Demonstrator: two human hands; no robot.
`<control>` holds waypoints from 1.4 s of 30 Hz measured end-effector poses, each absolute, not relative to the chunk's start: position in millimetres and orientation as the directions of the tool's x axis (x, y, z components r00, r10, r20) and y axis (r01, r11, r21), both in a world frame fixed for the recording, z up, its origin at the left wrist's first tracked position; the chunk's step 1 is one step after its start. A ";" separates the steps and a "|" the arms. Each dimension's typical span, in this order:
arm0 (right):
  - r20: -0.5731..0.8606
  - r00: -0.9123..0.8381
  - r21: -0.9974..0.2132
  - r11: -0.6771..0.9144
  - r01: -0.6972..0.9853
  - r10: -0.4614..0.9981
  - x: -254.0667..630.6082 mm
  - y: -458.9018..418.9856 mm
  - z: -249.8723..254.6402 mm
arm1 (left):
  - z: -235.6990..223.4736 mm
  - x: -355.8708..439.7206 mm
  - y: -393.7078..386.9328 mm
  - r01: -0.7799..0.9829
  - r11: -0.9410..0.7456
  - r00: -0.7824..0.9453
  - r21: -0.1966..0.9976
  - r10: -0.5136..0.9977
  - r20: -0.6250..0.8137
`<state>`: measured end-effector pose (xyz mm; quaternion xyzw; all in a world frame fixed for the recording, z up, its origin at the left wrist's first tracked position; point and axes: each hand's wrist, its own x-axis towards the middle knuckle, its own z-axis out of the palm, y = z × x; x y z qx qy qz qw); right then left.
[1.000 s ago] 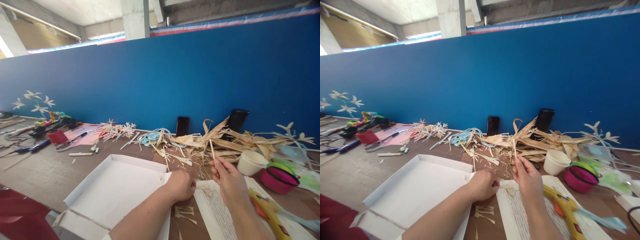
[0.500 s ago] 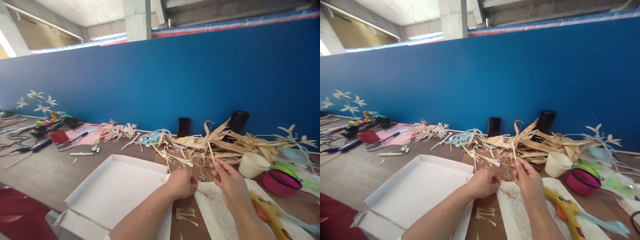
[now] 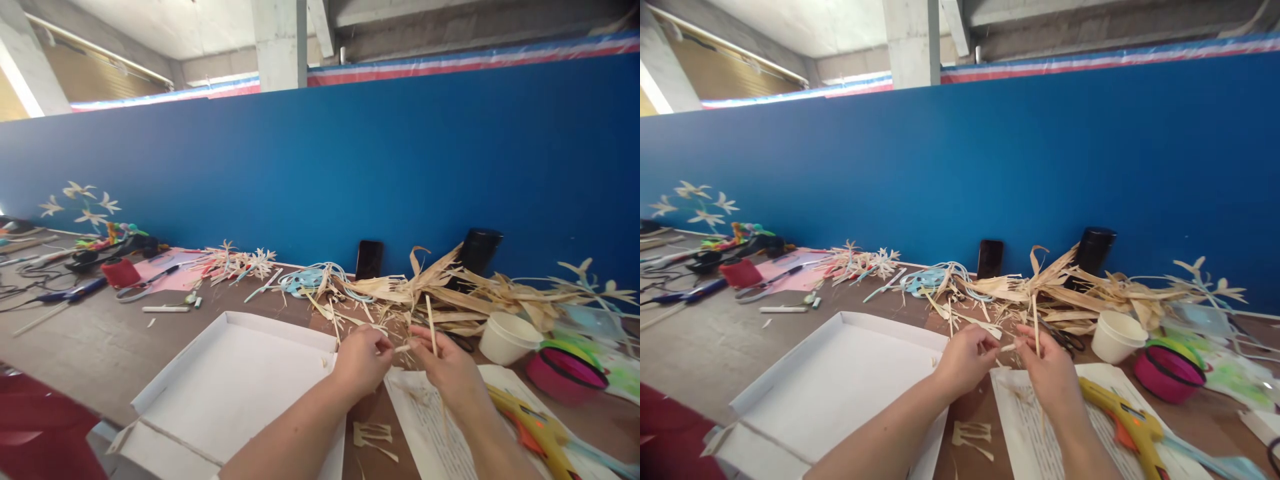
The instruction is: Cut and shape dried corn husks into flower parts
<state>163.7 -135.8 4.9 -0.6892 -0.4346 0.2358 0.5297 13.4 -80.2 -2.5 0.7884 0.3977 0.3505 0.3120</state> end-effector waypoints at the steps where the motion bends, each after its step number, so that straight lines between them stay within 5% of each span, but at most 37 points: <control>1: 0.140 0.513 -0.936 -0.056 0.348 0.847 163.6 -136.0 5.5 | -2.5 13.0 -78.4 0.369 -0.455 0.434 0.810 0.856 0.283; 10: 0.110 0.515 -0.946 -0.069 0.315 0.850 161.6 -138.0 10.2 | -11.4 16.8 -70.0 0.163 -0.001 0.550 0.987 0.830 -0.090; 16: 0.088 0.499 -0.949 -0.079 0.305 0.862 159.0 -138.3 10.2 | -11.2 18.2 -67.4 0.077 0.119 0.504 0.990 0.852 -0.141; 22: -0.068 0.352 -0.991 -0.103 0.083 0.934 148.3 -141.1 7.5 | 2.0 12.7 -65.9 -0.144 0.280 0.462 0.949 0.867 -0.186; 30: -0.147 0.194 -0.989 -0.148 -0.012 0.970 143.9 -136.7 0.3 | 0.4 13.6 -67.9 -0.202 0.257 0.537 0.945 0.836 -0.113; 36: -0.002 0.204 -0.970 -0.052 0.236 0.979 149.6 -135.5 -5.0 | -1.7 13.7 -68.3 -0.142 0.205 0.516 0.968 0.850 -0.104; 42: 0.281 0.235 -0.754 0.063 0.653 0.931 143.3 -139.8 0.3 | -0.3 14.4 -70.1 -0.073 0.188 0.459 0.980 0.879 -0.134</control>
